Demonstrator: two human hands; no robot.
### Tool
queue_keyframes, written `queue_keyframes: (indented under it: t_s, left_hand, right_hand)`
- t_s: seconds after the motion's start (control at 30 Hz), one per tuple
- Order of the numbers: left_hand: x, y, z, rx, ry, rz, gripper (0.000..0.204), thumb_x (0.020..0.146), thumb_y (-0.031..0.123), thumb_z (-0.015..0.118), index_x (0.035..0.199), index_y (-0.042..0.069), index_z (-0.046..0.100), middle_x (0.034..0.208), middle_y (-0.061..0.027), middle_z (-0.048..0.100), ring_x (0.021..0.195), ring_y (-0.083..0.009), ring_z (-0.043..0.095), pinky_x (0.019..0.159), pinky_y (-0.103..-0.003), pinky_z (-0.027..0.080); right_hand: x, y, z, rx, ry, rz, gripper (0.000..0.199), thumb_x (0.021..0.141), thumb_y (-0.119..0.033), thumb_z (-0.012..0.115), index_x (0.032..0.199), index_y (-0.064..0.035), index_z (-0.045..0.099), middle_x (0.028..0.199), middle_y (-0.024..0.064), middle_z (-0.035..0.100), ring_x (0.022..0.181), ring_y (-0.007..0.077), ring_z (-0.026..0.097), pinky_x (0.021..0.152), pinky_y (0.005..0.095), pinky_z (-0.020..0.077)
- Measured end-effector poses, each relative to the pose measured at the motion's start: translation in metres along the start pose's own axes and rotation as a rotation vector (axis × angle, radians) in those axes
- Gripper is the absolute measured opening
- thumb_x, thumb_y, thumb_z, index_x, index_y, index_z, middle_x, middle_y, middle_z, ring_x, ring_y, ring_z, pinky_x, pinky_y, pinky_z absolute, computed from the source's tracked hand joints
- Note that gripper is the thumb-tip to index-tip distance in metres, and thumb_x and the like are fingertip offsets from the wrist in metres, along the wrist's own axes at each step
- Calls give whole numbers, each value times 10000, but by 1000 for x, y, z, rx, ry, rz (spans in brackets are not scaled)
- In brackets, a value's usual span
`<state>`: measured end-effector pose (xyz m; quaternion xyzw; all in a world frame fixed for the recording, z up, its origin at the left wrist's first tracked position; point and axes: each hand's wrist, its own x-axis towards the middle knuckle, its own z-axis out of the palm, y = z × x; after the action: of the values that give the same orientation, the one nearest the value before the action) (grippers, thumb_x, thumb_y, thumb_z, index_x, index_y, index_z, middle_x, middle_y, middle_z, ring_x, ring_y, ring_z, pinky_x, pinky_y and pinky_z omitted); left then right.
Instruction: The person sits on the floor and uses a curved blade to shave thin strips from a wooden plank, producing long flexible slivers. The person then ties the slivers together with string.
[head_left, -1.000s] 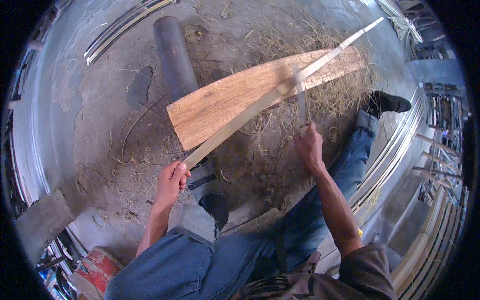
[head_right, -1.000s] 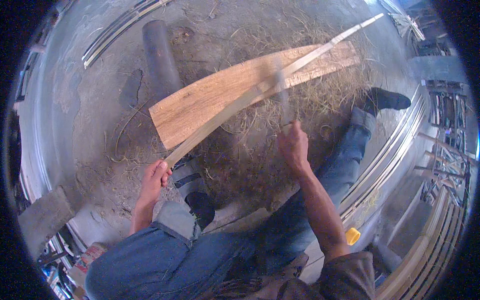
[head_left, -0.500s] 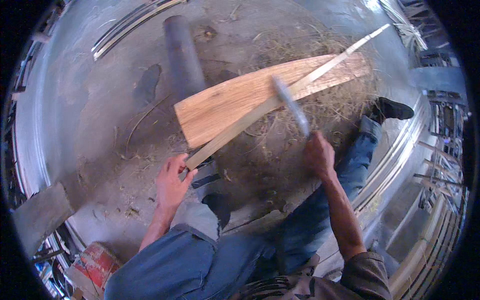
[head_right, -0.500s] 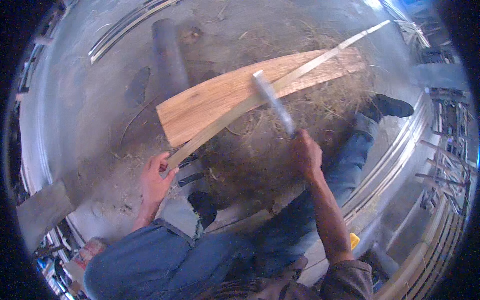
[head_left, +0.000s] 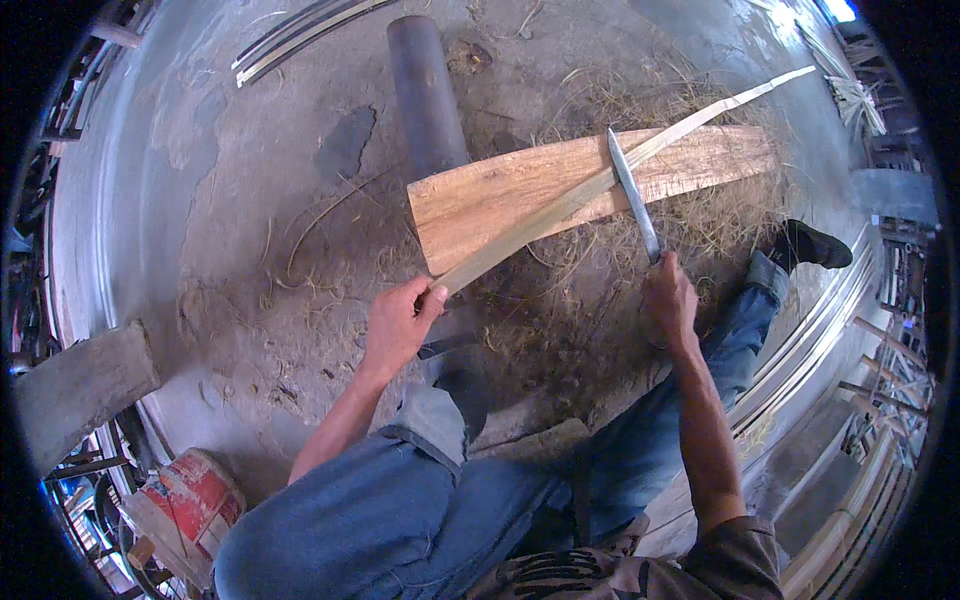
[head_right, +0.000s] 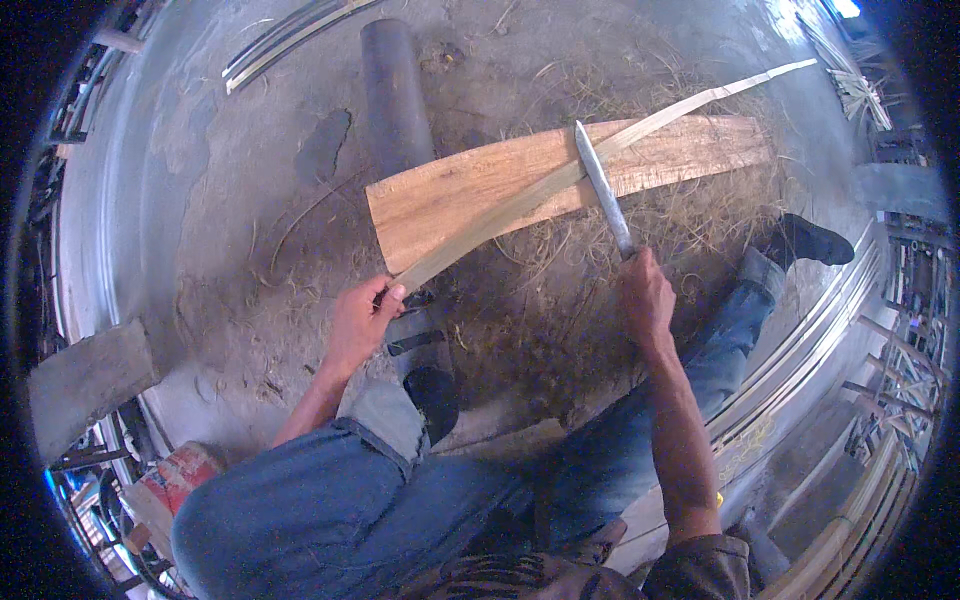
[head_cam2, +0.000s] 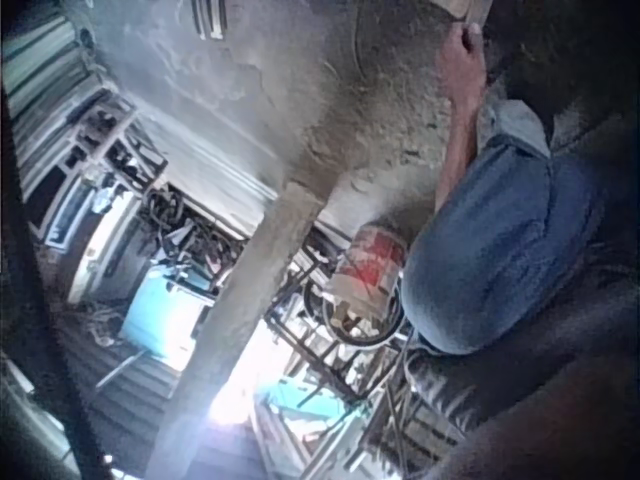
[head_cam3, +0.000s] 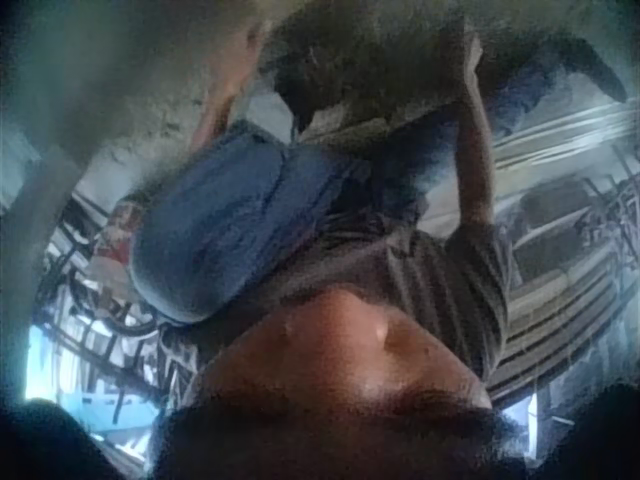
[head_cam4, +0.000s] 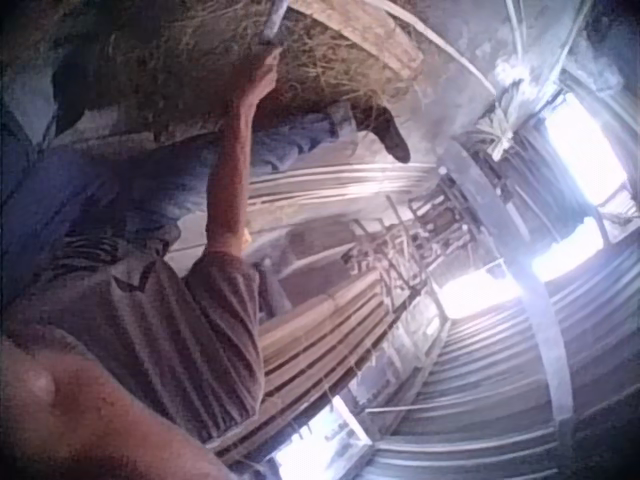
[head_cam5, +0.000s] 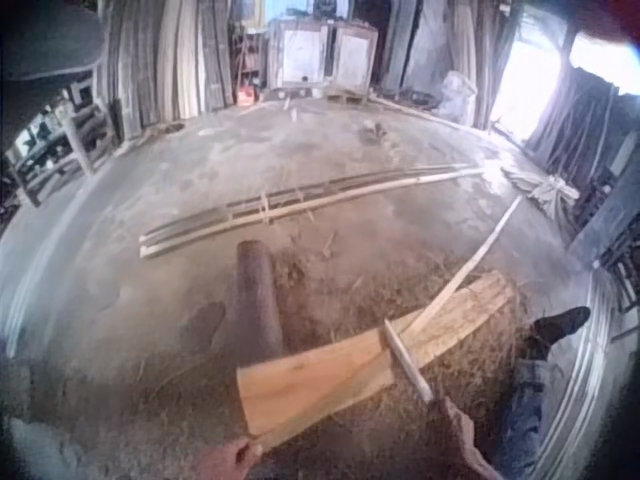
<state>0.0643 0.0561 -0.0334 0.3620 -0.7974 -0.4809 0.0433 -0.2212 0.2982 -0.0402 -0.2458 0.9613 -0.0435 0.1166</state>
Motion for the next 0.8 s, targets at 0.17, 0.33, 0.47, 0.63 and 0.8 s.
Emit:
queue_keyframes:
  t_s: [0.17, 0.33, 0.47, 0.63, 0.8]
  left_hand:
    - [3, 1, -1, -40, -51, -74, 233, 859, 229, 572, 774, 12, 579, 713, -127, 622, 628, -283, 596, 556, -345, 442]
    - [-15, -21, 3, 239, 110, 162, 179, 825, 195, 606, 767, 29, 571, 645, -119, 558, 581, -293, 542, 523, -372, 410]
    - [-14, -11, 5, 183, 87, 112, 177, 821, 189, 609, 744, 40, 552, 586, -111, 476, 538, -287, 484, 499, -388, 375]
    - [-22, -9, 5, 209, 102, 214, 181, 824, 178, 602, 719, 46, 538, 579, -103, 462, 514, -266, 467, 483, -377, 360]
    - [-29, -15, 2, 177, 99, 195, 189, 824, 168, 598, 708, 40, 525, 571, -105, 449, 504, -268, 455, 480, -376, 354]
  right_hand:
    - [-68, -52, 52, 386, -425, -84, 287, 814, -209, 561, 1033, -67, 442, 764, 158, 596, 762, 400, 598, 615, 468, 484]
    - [-104, -122, 24, 241, -519, -341, 212, 828, -205, 502, 980, -64, 456, 829, 183, 608, 755, 375, 619, 613, 484, 496]
    - [-107, -111, 15, 229, -448, -353, 225, 803, -199, 528, 954, -36, 492, 792, 197, 613, 730, 396, 609, 611, 478, 496]
    - [-47, -71, 9, 88, -300, -358, 162, 784, -154, 534, 873, -24, 494, 674, 169, 578, 643, 382, 602, 581, 452, 498]
    - [-21, -47, 12, -60, -207, -349, 120, 779, -119, 544, 828, -14, 512, 646, 166, 557, 635, 355, 604, 558, 445, 488]
